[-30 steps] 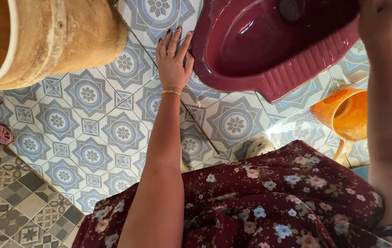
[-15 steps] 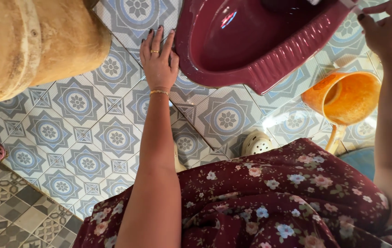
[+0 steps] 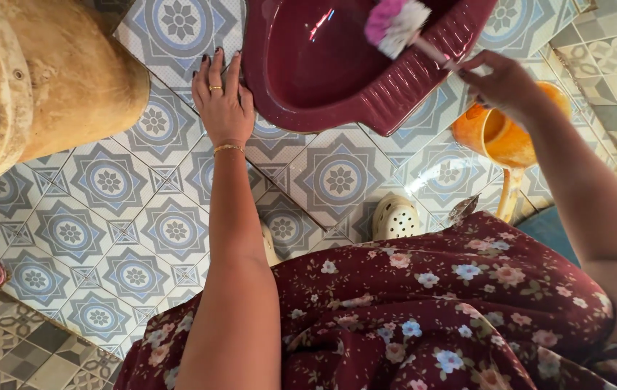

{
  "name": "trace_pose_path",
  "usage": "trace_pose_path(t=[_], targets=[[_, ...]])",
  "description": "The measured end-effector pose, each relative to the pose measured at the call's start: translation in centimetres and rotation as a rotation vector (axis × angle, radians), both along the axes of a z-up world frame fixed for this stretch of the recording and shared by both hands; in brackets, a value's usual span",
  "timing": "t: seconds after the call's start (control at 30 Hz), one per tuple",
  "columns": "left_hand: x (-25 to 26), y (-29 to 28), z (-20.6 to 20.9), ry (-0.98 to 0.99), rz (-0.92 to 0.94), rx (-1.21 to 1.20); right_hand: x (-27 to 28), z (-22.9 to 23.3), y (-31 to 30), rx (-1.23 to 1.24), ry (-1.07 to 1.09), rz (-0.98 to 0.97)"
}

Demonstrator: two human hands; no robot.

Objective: The person scrubs the inside of a maroon squat toilet with a pink and white toilet brush. They repeatedly dip the brush into the bowl and scrub the interior surfaces while standing in a tiled bathroom.

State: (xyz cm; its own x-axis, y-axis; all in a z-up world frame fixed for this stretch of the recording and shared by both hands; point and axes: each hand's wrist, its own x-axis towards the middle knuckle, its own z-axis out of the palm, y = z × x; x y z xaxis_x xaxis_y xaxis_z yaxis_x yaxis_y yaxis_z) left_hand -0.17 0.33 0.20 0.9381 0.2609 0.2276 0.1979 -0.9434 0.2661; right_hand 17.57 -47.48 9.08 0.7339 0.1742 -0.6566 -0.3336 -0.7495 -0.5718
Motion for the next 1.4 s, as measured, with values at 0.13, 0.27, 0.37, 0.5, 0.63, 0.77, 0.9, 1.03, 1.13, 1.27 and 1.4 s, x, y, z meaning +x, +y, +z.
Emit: trace_pose_path(t=[0.13, 0.27, 0.37, 0.5, 0.63, 0.77, 0.9, 1.03, 1.13, 1.27, 1.4], targets=[[-0.1, -0.1, 0.0, -0.001, 0.002, -0.008, -3.2, 0.8, 3.7, -0.066, 0.058, 0.099], [0.0, -0.1, 0.1, -0.009, 0.003, -0.014, -5.2, 0.2, 5.1, -0.066, 0.101, 0.171], [0.0, -0.1, 0.1, -0.006, 0.007, -0.018, -5.5, -0.9, 4.4, -0.029, 0.053, 0.207], [0.0, -0.1, -0.1, -0.005, 0.012, -0.019, -3.9, -1.8, 2.6, -0.059, -0.048, 0.199], [0.0, 0.0, -0.5, -0.017, 0.005, -0.005, -1.3, -3.4, -1.3, -0.065, -0.198, 0.149], [0.0, -0.1, -0.4, -0.018, 0.007, 0.002, -0.1, -3.6, -3.1, -0.052, -0.392, 0.102], [0.0, 0.2, -0.7, -0.017, -0.001, 0.004, -0.9, -2.3, -1.2, -0.128, -0.417, 0.066], [-0.1, 0.1, -0.7, -0.024, 0.003, 0.004, -1.5, -2.2, -0.7, -0.116, -0.277, 0.018], [0.0, 0.0, -0.4, -0.018, 0.008, 0.002, -1.8, -2.1, 0.1, -0.053, -0.167, 0.036], [-0.1, 0.1, -0.6, -0.012, 0.003, -0.003, -3.3, -0.5, 2.6, -0.060, 0.007, 0.055], [-0.1, -0.1, -0.6, -0.016, 0.001, 0.000, -3.9, -0.7, 3.5, -0.056, 0.058, 0.206]])
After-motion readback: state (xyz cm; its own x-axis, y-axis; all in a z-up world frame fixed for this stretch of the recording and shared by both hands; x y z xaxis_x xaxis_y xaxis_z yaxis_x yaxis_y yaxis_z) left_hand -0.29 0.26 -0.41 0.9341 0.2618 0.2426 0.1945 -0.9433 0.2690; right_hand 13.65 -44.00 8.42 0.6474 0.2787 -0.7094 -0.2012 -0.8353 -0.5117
